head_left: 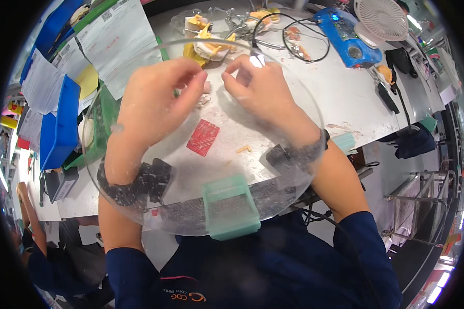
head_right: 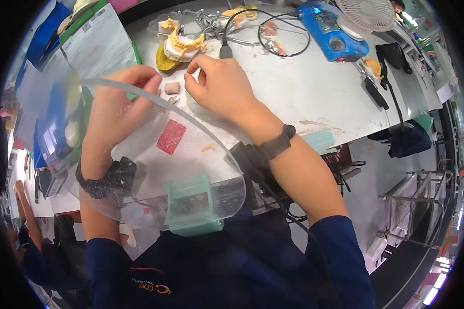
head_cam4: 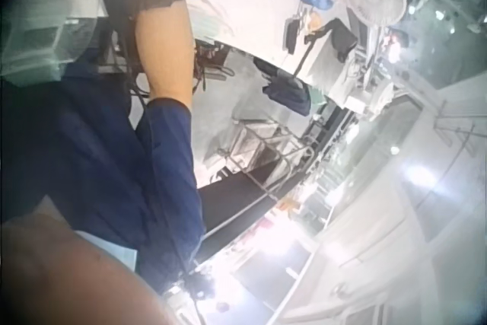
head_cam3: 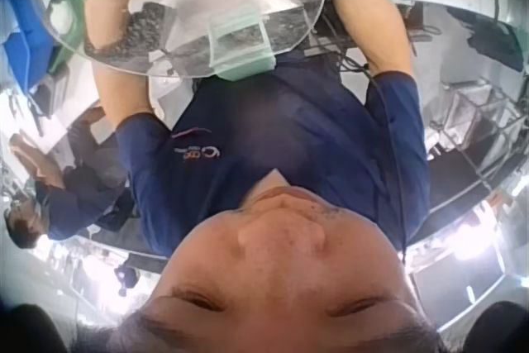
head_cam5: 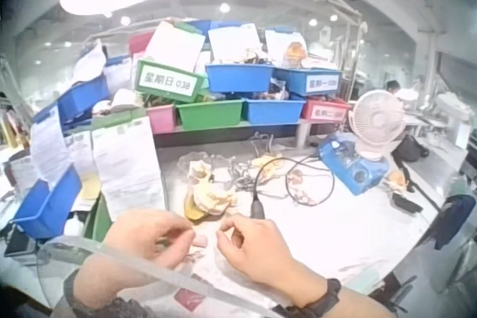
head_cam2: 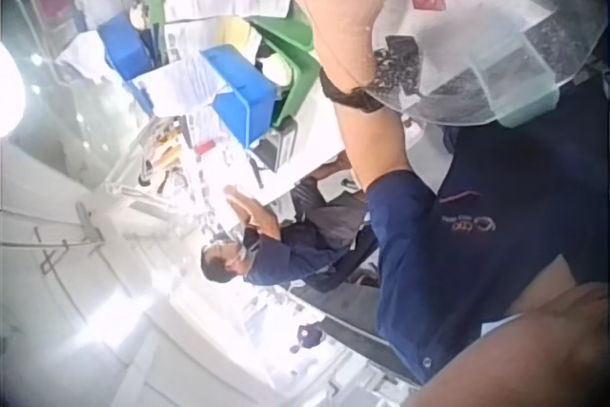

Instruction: Grinding and refining a dental prosthesis using a rotary tool.

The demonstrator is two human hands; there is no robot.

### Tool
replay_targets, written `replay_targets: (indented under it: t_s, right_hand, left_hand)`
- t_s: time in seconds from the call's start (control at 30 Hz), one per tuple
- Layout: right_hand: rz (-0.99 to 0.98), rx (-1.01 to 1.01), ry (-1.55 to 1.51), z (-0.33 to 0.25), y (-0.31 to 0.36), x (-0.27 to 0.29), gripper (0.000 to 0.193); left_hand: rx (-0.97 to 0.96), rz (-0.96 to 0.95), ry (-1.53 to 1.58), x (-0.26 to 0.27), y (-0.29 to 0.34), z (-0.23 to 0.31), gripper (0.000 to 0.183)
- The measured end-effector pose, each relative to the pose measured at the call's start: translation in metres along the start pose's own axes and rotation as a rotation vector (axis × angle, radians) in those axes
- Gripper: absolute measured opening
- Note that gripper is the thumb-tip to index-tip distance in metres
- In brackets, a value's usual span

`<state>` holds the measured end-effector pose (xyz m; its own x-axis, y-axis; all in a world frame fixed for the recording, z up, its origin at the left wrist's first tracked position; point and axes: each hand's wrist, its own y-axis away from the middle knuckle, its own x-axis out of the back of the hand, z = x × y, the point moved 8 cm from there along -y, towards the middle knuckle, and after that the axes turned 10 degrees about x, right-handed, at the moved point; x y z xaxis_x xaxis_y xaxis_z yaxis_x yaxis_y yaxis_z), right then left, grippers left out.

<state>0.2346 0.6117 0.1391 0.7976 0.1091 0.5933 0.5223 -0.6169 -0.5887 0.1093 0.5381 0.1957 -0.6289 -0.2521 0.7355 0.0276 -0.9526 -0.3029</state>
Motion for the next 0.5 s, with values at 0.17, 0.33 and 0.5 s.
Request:
replay_targets:
  t_s: [0.17,0.33,0.5]
  right_hand:
    - [-0.135,0.127,0.028,-0.014,0.011,-0.005,0.015]
    - [-0.143,0.098,-0.062,-0.029,0.005,-0.004,0.016]
    - [-0.390,-0.252,-0.542,-0.048,0.015,-0.026,0.031]
  left_hand:
    - [-0.095,0.039,-0.064,-0.015,0.020,-0.017,0.015]
    - [-0.208,0.210,-0.055,-0.009,0.019,-0.025,0.018]
    - [-0.012,0.413,0.246,0.016,0.002,-0.020,0.014]
